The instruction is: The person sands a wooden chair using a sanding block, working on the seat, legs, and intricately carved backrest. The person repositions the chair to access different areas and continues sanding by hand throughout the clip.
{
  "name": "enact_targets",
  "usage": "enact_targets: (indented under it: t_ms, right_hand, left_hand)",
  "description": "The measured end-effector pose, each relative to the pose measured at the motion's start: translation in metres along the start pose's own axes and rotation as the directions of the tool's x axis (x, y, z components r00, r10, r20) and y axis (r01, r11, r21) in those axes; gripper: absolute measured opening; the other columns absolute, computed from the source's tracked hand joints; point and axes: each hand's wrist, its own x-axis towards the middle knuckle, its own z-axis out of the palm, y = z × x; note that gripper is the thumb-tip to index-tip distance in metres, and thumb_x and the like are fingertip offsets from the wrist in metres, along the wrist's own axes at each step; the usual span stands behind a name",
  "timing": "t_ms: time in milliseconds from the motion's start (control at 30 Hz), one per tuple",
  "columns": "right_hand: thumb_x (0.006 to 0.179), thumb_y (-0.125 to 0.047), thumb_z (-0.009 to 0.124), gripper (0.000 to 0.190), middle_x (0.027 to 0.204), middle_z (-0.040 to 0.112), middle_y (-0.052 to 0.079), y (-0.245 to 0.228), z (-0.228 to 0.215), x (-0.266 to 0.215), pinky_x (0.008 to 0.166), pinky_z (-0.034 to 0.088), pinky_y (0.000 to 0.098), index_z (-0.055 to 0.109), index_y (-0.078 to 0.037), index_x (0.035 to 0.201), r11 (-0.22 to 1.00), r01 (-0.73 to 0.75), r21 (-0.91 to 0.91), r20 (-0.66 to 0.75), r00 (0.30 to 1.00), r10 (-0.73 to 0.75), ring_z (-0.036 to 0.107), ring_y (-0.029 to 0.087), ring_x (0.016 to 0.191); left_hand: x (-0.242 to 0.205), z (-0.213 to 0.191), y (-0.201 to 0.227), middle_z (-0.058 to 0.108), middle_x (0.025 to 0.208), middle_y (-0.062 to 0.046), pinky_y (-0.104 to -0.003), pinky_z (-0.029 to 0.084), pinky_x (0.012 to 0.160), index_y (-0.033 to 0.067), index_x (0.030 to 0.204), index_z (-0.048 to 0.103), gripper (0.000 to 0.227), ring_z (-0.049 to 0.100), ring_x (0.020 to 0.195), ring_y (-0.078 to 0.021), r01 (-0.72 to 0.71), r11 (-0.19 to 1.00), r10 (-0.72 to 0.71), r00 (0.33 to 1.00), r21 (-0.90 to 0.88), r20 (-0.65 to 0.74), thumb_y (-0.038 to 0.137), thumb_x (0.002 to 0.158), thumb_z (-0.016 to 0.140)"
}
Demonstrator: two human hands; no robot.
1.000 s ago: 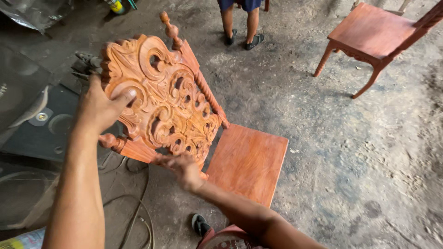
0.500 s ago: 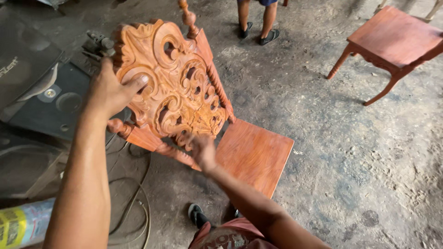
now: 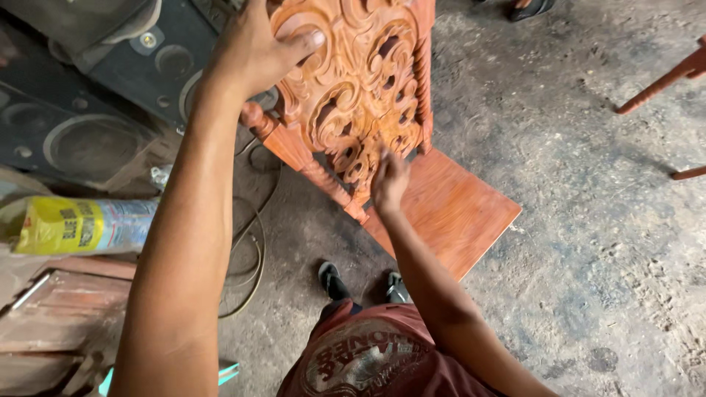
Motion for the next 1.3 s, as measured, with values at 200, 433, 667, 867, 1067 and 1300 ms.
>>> enact_targets:
  t_ms: [200,433,667,867,1067,1300]
  right_hand:
    - [0.11,-0.017,0.052,0.034,0.14,0.065,0.018,-0.007,0.047,-0.004,0.114,0.039,0.0439,0.064,-0.006,0.14,0.928,0.362,-0.086,-0.003,0.932,-0.363,0.059,0.031,0.133]
    - [0.112,-0.022,0.055,0.034,0.142,0.065,-0.001,0.039,0.02,0.03,0.127,0.025,0.0424,0.066,-0.029,0.143,0.969,0.117,-0.22,0.078,0.992,-0.102,0.053,0.016,0.133]
    - [0.108,-0.033,0.054,0.033,0.165,0.036,0.012,0.039,0.041,-0.001,0.124,0.009,0.0559,0.069,-0.025,0.137,0.906,0.284,-0.314,0.087,0.959,-0.271,0.023,0.034,0.153]
    - [0.119,-0.032,0.048,0.04,0.106,0.071,0.033,0.063,0.034,0.04,0.087,0.048,0.0528,0.069,0.0,0.108,0.767,-0.609,0.2,0.023,0.786,0.618,0.059,0.05,0.096]
    - [0.118,-0.031,0.043,0.044,0.128,0.073,0.023,0.051,0.081,-0.003,0.104,0.035,0.0581,0.063,0.002,0.138,0.997,0.015,-0.077,-0.109,0.994,-0.024,0.066,0.04,0.119]
    - [0.106,-0.037,0.053,0.042,0.08,0.072,0.021,0.043,0.06,0.052,0.072,0.051,0.0405,0.078,-0.004,0.106,0.823,-0.565,-0.049,-0.106,0.823,0.559,0.06,0.028,0.073]
  left_hand:
    - [0.001,0.0,0.007,0.075,0.109,-0.021,-0.043,0.056,0.086,-0.0018,0.124,0.067,0.049,0.074,0.101,-0.0313,-0.032,0.999,0.033,0.999,-0.03,0.034,0.037,0.099,0.083]
    - [0.002,0.0,0.012,0.075,0.091,-0.017,-0.043,0.054,0.073,-0.0019,0.11,0.068,0.045,0.074,0.082,-0.0288,0.145,0.988,-0.15,0.981,0.053,0.119,0.041,0.1,0.079]
    - [-0.002,-0.002,0.007,0.074,0.112,-0.024,-0.045,0.056,0.086,-0.0043,0.128,0.066,0.05,0.072,0.105,-0.0377,-0.168,0.986,0.167,0.985,-0.008,-0.051,0.031,0.097,0.083]
    - [0.0,0.001,0.011,0.074,0.116,-0.023,-0.045,0.055,0.093,-0.0003,0.128,0.065,0.051,0.073,0.111,-0.0361,-0.028,0.999,0.029,0.999,-0.02,0.025,0.037,0.098,0.084]
    - [0.004,-0.005,0.017,0.062,0.136,-0.032,-0.049,0.048,0.102,-0.0073,0.152,0.037,0.092,0.06,0.126,-0.045,0.073,0.997,-0.073,0.997,-0.012,0.027,0.042,0.092,0.087]
    - [0.006,-0.009,0.028,0.06,0.136,-0.034,-0.049,0.047,0.104,-0.0106,0.151,0.033,0.101,0.06,0.126,-0.0451,0.289,0.953,-0.297,0.95,0.086,0.096,0.05,0.087,0.081]
